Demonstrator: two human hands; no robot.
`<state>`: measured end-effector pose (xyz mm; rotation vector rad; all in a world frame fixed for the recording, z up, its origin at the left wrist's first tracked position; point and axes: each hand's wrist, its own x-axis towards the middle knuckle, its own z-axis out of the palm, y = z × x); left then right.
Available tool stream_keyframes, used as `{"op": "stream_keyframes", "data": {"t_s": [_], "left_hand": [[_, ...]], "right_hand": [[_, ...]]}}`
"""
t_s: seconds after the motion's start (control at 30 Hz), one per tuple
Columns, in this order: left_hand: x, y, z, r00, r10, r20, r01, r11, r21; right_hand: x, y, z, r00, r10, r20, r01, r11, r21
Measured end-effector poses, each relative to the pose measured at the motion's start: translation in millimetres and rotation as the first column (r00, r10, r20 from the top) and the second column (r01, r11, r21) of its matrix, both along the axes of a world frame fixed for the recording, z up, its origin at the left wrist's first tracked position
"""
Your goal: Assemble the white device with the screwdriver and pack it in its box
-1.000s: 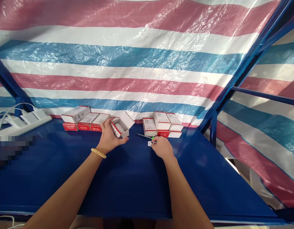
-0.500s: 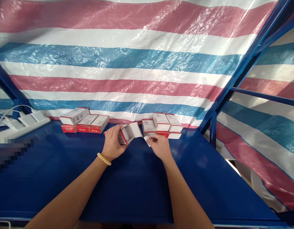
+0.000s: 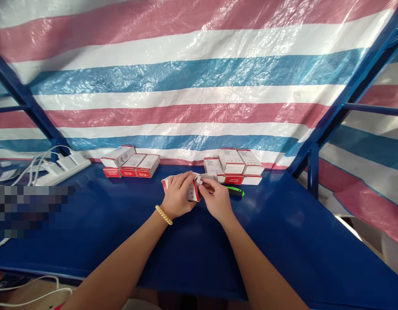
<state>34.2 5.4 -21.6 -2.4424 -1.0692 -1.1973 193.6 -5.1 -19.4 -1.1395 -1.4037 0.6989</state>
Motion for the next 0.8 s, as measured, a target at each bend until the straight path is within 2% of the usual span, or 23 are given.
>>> {"op": "stream_keyframes", "data": {"t_s": [0.13, 0.23, 0.37, 0.47, 0.57, 0.63, 0.7, 0.8], "left_hand": [[0, 0, -1.0, 0.997, -0.039, -0.064, 0.035, 0.998, -0.052], [-1, 0, -0.6, 0.995, -0.044, -0.086, 0.037, 0.996, -0.081], [-4, 0, 1.3, 1.0, -0.009, -0.019, 0.008, 0.998, -0.059], [-7, 2, 2.8, 0.992, 0.071, 0.1, -0.07, 0.997, -0.015], [-11, 3, 4.7, 0.934, 0.227, 0.277, -0.218, 0.974, -0.065], [-15, 5, 6.0, 0.874, 0.318, 0.368, -0.283, 0.948, -0.146], [-19, 7, 6.6, 0.821, 0.363, 0.44, -0.288, 0.93, -0.23], [-21, 11, 4.8, 0.727, 0.373, 0.576, -0.214, 0.921, -0.326]], "right_hand": [[2, -2, 3.8, 0.99, 0.008, 0.142, 0.002, 0.998, -0.065], [1, -3, 4.9, 0.999, 0.023, 0.041, -0.019, 0.994, -0.107], [3, -3, 8.6, 0.994, 0.049, -0.099, -0.061, 0.991, -0.121], [14, -2, 14.3, 0.992, -0.082, -0.098, 0.073, 0.993, -0.089], [32, 3, 16.3, 0.945, -0.318, -0.072, 0.313, 0.947, -0.065], [44, 8, 14.6, 0.913, -0.401, 0.075, 0.407, 0.911, -0.075], [51, 12, 11.5, 0.897, -0.402, 0.184, 0.422, 0.903, -0.086], [48, 14, 6.3, 0.92, -0.345, 0.186, 0.362, 0.929, -0.07]]}}
